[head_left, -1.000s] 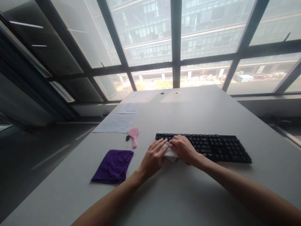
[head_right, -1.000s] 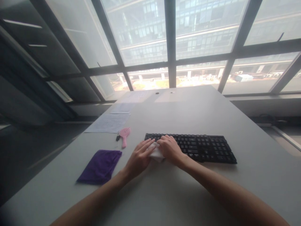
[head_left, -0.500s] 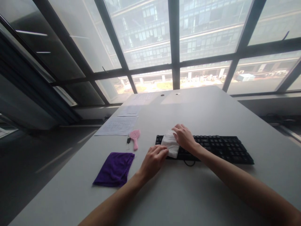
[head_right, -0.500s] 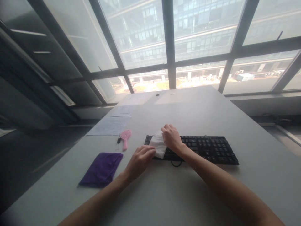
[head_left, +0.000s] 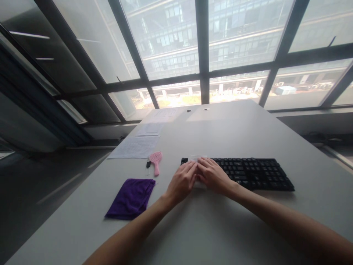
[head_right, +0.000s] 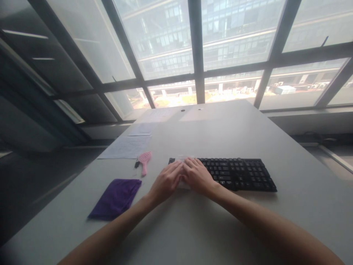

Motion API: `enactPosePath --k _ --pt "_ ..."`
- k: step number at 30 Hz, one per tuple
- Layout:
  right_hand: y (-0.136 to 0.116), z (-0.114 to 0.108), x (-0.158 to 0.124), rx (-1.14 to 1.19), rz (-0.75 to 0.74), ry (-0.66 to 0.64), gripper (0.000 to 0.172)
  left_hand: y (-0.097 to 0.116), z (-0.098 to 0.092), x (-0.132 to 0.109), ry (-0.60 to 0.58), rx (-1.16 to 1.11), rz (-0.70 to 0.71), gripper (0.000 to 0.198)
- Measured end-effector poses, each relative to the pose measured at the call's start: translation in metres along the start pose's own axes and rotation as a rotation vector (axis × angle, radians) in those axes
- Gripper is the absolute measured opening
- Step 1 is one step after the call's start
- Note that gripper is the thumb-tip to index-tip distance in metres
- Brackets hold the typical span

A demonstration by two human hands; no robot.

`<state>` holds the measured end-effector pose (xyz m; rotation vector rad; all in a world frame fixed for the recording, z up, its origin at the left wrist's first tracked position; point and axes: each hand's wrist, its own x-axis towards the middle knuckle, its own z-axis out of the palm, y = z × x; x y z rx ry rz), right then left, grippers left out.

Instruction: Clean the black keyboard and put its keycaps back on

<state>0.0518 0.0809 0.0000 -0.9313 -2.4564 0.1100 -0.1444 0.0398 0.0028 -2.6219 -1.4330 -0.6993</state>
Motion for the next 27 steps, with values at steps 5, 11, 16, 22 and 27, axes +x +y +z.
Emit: enactPosePath --k 5,11,16,22,27 --pt "0.004 0.005 -0.006 -0.049 0.015 -0.019 0.061 -0.015 0.014 0.003 -0.08 0.053 -0.008 0.056" --pt "0.005 0.002 -0.008 -0.052 0.011 -0.031 0.068 -0.023 0.011 -0.003 -0.121 0.068 -0.014 0.062" --pt "0.004 0.0 -0.01 -0.042 -0.017 -0.051 0.073 -0.025 0.003 -0.003 -0.155 0.075 0.07 0.068" --pt "0.006 -0.001 -0.013 -0.019 -0.068 -0.071 0.079 -0.023 -0.003 -0.004 -0.171 0.099 0.153 0.077" --pt "0.009 0.0 -0.013 0.011 -0.08 -0.084 0.076 -0.021 -0.002 -0.004 -0.214 0.11 0.13 0.076"
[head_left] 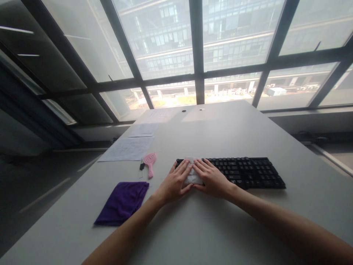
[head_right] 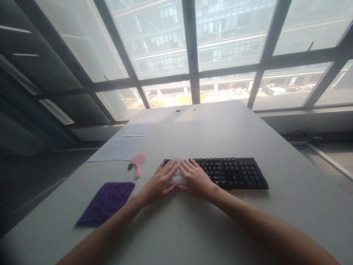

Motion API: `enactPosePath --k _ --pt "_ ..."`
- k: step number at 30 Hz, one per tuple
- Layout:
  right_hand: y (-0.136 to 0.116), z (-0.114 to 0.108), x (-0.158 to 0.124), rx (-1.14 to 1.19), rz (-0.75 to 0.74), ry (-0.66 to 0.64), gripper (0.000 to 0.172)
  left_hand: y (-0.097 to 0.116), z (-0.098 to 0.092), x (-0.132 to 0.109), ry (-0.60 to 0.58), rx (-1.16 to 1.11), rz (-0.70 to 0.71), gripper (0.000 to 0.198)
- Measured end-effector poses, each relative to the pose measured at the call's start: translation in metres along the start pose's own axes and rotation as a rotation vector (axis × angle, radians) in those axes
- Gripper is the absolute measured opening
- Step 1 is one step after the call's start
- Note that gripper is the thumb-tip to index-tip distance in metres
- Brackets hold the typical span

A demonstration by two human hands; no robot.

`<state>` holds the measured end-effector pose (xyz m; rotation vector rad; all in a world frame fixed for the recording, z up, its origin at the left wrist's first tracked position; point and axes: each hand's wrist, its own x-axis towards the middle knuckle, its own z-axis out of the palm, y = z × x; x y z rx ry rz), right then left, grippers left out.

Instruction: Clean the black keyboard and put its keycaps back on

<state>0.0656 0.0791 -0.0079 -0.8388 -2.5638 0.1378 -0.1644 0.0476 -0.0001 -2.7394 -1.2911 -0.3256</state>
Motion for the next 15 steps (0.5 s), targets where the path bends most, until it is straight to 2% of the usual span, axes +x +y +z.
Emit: enactPosePath --k 6,11,15 --pt "0.0 0.001 0.001 0.026 0.004 0.008 0.079 0.0 -0.003 0.0 -0.022 0.01 -0.013 0.077" --pt "0.004 0.0 0.008 -0.005 0.025 -0.028 0.093 -0.012 -0.007 0.01 -0.099 -0.01 0.033 0.088" --pt "0.009 0.0 0.013 -0.003 0.012 -0.065 0.097 -0.018 -0.008 0.015 -0.068 -0.052 0.064 0.09"
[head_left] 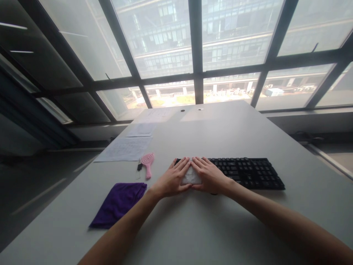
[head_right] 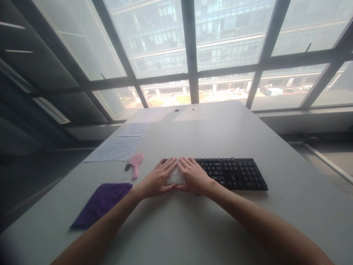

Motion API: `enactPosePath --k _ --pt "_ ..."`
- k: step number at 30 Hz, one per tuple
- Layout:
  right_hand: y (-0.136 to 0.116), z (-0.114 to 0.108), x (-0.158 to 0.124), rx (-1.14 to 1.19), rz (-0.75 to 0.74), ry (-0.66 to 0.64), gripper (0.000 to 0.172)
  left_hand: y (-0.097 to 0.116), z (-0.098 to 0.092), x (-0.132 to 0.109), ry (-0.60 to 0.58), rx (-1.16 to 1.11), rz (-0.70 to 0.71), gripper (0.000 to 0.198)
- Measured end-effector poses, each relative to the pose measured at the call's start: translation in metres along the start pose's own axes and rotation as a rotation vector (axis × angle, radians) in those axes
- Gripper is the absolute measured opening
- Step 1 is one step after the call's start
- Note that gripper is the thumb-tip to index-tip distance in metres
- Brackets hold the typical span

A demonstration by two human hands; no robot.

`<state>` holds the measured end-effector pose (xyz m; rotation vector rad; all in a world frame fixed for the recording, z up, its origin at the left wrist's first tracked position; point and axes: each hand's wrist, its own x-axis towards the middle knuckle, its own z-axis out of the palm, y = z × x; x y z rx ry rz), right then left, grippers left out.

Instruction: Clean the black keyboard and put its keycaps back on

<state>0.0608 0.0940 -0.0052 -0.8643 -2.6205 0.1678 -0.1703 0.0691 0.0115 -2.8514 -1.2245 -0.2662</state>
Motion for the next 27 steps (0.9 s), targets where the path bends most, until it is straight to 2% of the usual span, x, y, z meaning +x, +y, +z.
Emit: enactPosePath --k 4,17,27 --pt "0.001 0.0 -0.002 0.015 -0.018 0.019 0.093 0.003 -0.002 -0.001 0.032 -0.022 0.007 0.087" --pt "-0.002 0.0 -0.009 0.054 -0.047 0.075 0.076 0.016 0.002 -0.006 0.015 0.01 0.007 0.077" --pt "-0.014 0.004 -0.012 0.027 -0.05 0.13 0.068 0.02 0.009 -0.01 0.041 0.04 0.013 0.065"
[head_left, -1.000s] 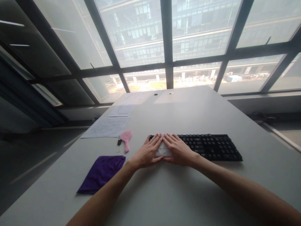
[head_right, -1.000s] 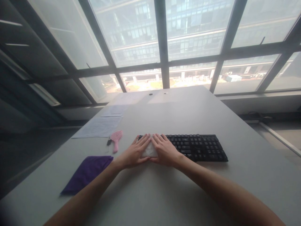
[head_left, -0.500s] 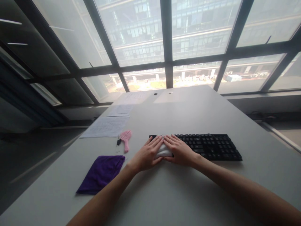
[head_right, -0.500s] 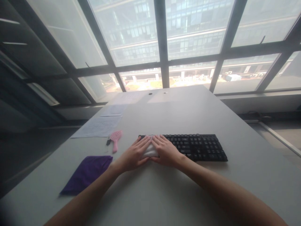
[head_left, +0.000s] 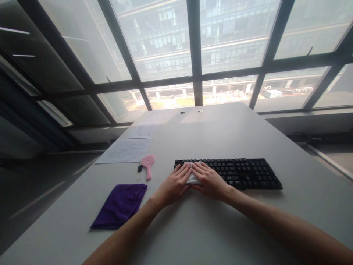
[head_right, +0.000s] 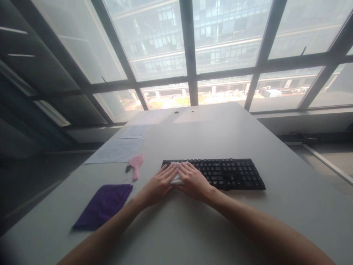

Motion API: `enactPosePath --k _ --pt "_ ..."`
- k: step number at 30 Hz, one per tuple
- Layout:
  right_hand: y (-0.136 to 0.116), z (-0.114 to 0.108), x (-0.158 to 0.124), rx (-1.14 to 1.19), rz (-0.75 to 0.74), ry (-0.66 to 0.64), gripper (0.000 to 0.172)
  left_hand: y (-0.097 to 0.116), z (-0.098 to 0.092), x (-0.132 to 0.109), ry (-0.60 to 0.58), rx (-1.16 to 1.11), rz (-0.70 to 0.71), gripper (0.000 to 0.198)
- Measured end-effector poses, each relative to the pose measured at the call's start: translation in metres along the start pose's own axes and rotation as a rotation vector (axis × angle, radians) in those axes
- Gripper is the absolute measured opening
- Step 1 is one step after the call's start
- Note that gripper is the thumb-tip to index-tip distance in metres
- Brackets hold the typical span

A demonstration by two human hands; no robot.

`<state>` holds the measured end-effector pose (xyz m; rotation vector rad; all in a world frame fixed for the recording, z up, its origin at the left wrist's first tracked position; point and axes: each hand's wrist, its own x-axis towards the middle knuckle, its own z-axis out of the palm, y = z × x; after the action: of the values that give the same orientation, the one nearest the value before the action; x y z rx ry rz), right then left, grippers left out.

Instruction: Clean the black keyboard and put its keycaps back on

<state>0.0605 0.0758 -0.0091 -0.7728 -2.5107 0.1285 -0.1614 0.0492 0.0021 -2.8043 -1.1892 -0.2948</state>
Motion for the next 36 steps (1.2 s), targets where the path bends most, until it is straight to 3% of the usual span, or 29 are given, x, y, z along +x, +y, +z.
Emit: enactPosePath --k 36 --pt "-0.0014 -0.0021 0.0008 0.048 -0.033 0.029 0.043 0.0059 -0.0003 0.002 0.124 -0.02 0.045 0.043"
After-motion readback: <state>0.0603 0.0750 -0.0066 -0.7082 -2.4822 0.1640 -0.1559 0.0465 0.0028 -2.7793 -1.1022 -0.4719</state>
